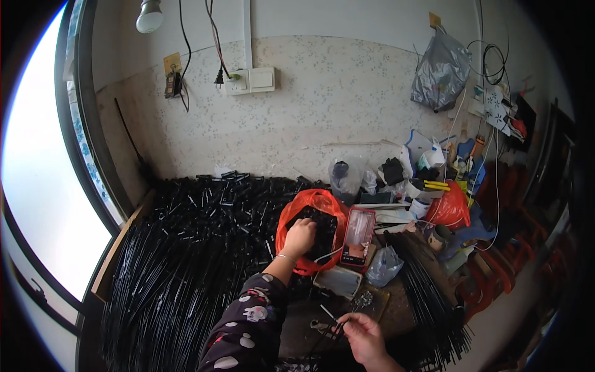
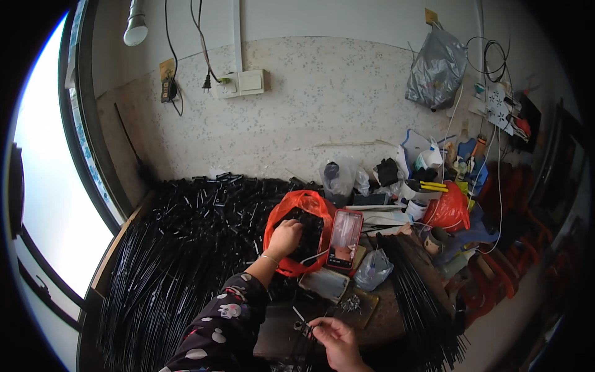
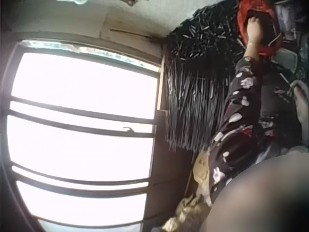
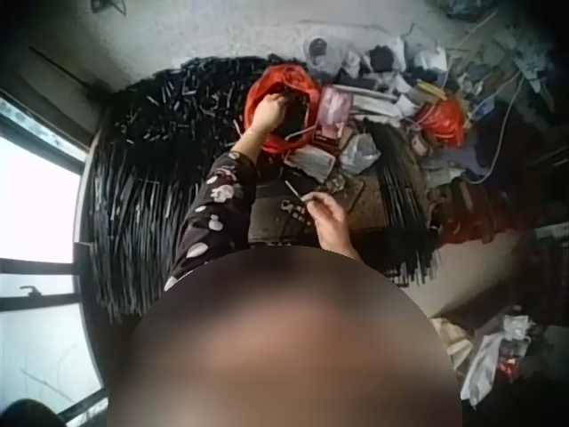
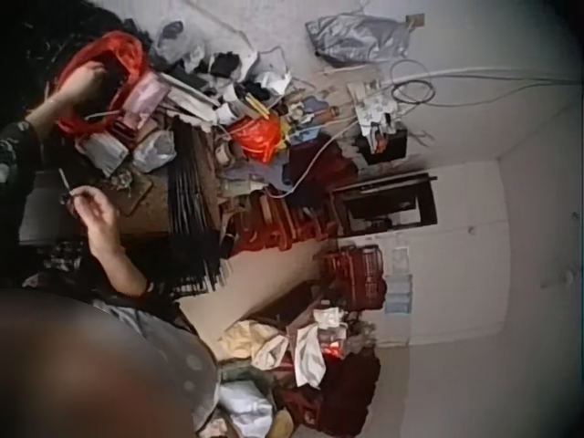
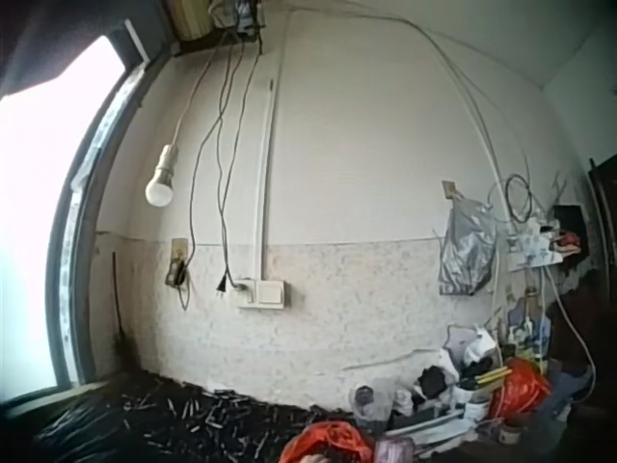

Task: Manually assembling or processing bundles of black wires at a production workstation.

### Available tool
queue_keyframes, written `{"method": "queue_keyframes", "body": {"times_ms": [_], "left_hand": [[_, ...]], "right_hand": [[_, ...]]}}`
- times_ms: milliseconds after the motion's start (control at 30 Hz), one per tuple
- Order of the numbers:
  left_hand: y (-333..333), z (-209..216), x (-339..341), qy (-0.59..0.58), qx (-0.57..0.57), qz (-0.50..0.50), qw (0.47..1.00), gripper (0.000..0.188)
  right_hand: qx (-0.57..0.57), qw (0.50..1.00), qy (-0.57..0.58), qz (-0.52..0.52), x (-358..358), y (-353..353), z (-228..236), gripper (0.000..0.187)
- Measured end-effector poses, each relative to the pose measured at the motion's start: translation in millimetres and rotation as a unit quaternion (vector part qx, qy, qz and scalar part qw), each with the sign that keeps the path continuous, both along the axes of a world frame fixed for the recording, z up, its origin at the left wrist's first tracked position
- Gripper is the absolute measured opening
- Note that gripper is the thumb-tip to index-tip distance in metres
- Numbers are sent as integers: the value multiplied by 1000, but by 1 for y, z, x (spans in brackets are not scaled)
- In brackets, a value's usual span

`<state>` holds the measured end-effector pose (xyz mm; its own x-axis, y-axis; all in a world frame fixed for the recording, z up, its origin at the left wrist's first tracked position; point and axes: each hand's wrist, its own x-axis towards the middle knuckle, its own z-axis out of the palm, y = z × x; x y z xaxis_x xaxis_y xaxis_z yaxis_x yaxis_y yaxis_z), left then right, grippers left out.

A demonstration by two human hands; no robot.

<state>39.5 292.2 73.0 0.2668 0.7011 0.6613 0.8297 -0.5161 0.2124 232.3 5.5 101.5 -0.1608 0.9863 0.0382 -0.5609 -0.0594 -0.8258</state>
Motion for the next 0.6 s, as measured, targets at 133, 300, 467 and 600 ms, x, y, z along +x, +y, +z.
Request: {"method": "queue_keyframes", "body": {"times_ms": [133,300,467,600], "left_hand": [[48,2,42,26,-64,-4,998,26],[77,12,79,79,-132,-16,988,48],[83,51,61,183,-273,-158,931,55],[67,55,45,343,-310,-52,885,39]], "right_hand": [[-13,995,-92,24,-2,-3,23,16],[-23,992,-116,32,4,7,18,15],[-15,992,-122,40,4,20,10,15],[-19,995,-93,29,3,20,10,16]]}}
